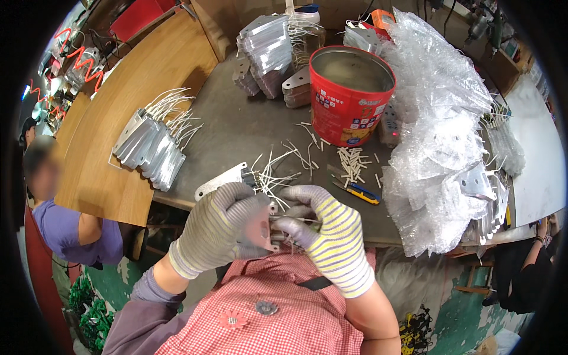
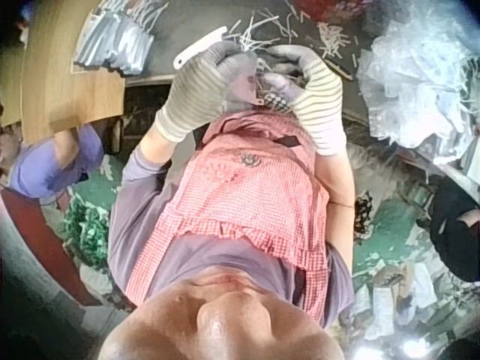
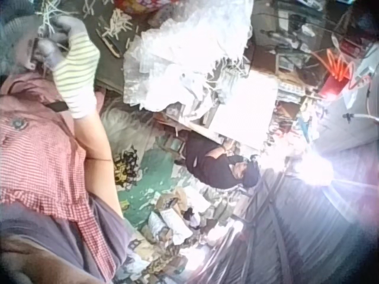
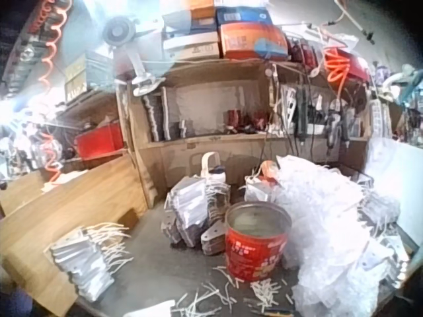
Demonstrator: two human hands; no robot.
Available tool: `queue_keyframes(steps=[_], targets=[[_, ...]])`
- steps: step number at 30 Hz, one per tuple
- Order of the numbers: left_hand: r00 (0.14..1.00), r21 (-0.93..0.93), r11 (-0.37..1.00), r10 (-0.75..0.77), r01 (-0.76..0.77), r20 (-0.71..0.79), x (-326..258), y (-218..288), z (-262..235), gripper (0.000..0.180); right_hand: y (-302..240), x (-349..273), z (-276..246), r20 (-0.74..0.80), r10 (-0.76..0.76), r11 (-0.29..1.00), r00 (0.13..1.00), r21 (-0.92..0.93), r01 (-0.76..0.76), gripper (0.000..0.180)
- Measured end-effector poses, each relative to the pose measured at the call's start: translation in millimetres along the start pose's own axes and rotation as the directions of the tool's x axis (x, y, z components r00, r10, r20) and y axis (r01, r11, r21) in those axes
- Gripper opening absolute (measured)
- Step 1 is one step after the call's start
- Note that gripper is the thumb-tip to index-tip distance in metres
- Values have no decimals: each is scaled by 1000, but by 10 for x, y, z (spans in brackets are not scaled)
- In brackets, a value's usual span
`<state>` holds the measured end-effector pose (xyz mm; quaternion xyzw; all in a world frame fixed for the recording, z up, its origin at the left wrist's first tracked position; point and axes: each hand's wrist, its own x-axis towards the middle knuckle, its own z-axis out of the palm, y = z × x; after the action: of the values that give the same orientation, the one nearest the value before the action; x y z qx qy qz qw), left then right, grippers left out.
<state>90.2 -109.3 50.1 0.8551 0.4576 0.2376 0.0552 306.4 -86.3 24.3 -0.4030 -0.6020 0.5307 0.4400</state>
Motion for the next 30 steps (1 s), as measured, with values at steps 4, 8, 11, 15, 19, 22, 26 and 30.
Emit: queue_keyframes(steps=[4,8,11,15,19,22,26,30], targets=[[995,-41,995,-96,95,-25,-14,-16,-19,76,-19,76,-153,146,-209,908,967,-338,248,24],[986,122,990,-83,66,147,25,57,-95,78,14,107,-109,254,-411,739,876,-469,483,19],[974,130,988,-112,87,197,-29,58,-124,79,82,142,-117,327,-490,591,808,-557,584,17],[961,71,980,-198,187,193,-196,-43,-238,79,55,240,-187,366,-521,537,771,-561,630,16],[955,47,960,-280,277,98,-340,-193,-295,83,150,348,-264,221,-583,549,782,-602,580,17],[968,72,968,-243,239,53,-301,-159,-273,84,34,434,-170,239,-594,554,768,-571,606,20],[973,197,962,-212,191,93,-243,-91,-276,84,-23,452,27,333,-570,581,751,-483,655,22],[957,247,950,-236,190,170,-235,-70,-297,86,1,420,97,432,-571,504,698,-486,714,16]])
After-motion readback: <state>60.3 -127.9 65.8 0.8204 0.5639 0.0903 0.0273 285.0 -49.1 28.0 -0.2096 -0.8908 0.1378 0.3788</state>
